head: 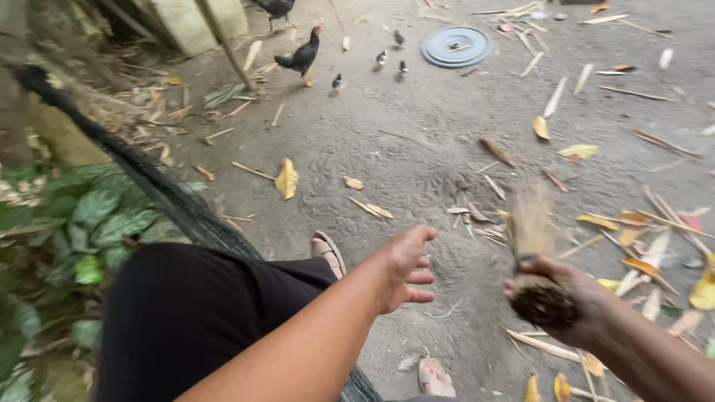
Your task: The person sweeps leaves and debris on a dirt yard using a short broom, moving from one area to another and gathering the materials into a pile near a metal container.
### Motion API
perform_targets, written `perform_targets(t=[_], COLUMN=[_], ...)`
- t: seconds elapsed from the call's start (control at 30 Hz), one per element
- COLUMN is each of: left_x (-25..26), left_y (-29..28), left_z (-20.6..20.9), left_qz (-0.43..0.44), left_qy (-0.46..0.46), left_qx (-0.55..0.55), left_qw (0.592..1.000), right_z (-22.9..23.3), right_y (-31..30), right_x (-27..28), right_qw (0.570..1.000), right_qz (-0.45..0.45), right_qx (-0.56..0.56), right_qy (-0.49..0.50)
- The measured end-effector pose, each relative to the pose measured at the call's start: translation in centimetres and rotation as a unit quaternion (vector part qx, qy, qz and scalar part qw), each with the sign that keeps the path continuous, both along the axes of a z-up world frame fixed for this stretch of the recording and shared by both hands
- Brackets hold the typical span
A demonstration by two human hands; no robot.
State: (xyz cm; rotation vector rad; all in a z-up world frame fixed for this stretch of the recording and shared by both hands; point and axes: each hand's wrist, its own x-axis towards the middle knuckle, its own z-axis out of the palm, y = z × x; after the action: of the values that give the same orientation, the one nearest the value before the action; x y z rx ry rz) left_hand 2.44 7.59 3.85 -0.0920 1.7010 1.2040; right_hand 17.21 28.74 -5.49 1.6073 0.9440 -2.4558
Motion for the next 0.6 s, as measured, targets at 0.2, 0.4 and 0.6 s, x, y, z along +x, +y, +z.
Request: perform_targets(t=[0.2, 0.4, 0.6], left_x=[-2.9, -14.6, -33.6], left_y=[1.7, -6.4, -25.9], left_z=[-2.2, -11.5, -24.1], left_qz=[0.019, 0.233, 0.386], left_qy=[-0.235, -0.203, -0.214], left_qx=[-0.018, 0.037, 0.020], left_qw=[0.972, 0.950, 0.897], right_z=[2.9, 1.9, -0.8], right_y=[-6.7, -7.6, -12.6], right_x=[-5.2, -13.8, -22.0], right_qw=[0.952, 0.902, 0.866], right_qz=[0.236, 0.401, 0.488], right_qx=[0.051, 0.080, 0.095], right_qy=[0.187, 0.137, -0.045])
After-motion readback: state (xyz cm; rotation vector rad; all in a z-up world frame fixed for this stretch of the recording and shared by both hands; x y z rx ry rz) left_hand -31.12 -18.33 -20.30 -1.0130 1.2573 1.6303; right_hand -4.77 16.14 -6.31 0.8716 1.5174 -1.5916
